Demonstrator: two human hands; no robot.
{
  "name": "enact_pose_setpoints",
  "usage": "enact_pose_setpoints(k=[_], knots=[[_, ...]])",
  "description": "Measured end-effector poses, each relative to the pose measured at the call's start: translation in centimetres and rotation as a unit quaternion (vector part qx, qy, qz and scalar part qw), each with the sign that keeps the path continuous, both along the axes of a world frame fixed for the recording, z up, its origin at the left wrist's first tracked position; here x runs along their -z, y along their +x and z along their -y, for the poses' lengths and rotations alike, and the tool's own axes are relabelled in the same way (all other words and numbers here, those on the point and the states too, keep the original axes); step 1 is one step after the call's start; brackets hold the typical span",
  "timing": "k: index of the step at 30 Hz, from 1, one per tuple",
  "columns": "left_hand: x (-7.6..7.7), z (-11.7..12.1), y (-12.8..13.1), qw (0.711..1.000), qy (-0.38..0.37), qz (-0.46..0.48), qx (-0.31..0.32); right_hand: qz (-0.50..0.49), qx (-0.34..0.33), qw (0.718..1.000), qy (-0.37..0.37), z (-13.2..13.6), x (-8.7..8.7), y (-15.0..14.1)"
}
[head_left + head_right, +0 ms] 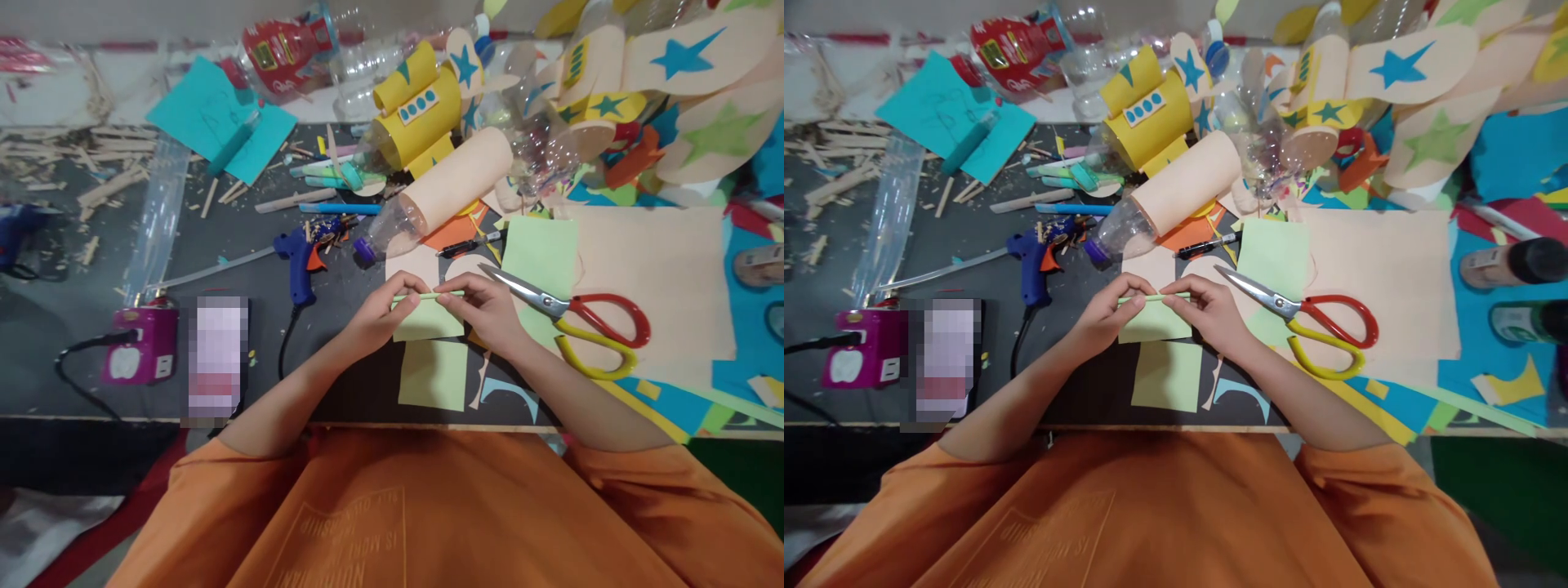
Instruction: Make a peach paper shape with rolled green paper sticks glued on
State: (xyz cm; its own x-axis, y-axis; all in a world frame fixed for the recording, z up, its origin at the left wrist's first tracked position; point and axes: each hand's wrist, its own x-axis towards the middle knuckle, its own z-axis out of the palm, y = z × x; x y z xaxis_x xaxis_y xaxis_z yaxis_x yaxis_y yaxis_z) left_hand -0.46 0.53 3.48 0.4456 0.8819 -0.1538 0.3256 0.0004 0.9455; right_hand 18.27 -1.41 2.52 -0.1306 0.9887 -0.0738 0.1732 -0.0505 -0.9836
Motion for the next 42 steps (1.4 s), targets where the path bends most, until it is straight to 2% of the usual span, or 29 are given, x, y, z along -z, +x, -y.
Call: enact_pose_setpoints(k=[6,14,25,36,42], knots=[[0.12,0.03,0.00,1.000,-0.007,0.015,0.027,0.007,-0.004,1.000,0.008,0.21,0.12,-0.10],[0.30,0.00,-0.10,1.000,-0.006,0.007,0.011,-0.029,-0.011,0.999,-0.030,0.10,0.15,-0.32],[0.08,-0.12,-0.04,1.000,-0.007,0.003,0.010,-0.008,-0.004,1.000,-0.005,0.00,-0.09,-0.24],[0.28,-0.05,-0.17,1.000,0.002,-0.025,0.005,-0.004,-0.017,1.000,-0.009,-0.10,0.02,-0.02],[0.38,0.05,-0.19,1.000,-0.008,0.009,-0.010,-0.018,-0.022,1.000,0.001,-0.14,-0.09,-0.03]])
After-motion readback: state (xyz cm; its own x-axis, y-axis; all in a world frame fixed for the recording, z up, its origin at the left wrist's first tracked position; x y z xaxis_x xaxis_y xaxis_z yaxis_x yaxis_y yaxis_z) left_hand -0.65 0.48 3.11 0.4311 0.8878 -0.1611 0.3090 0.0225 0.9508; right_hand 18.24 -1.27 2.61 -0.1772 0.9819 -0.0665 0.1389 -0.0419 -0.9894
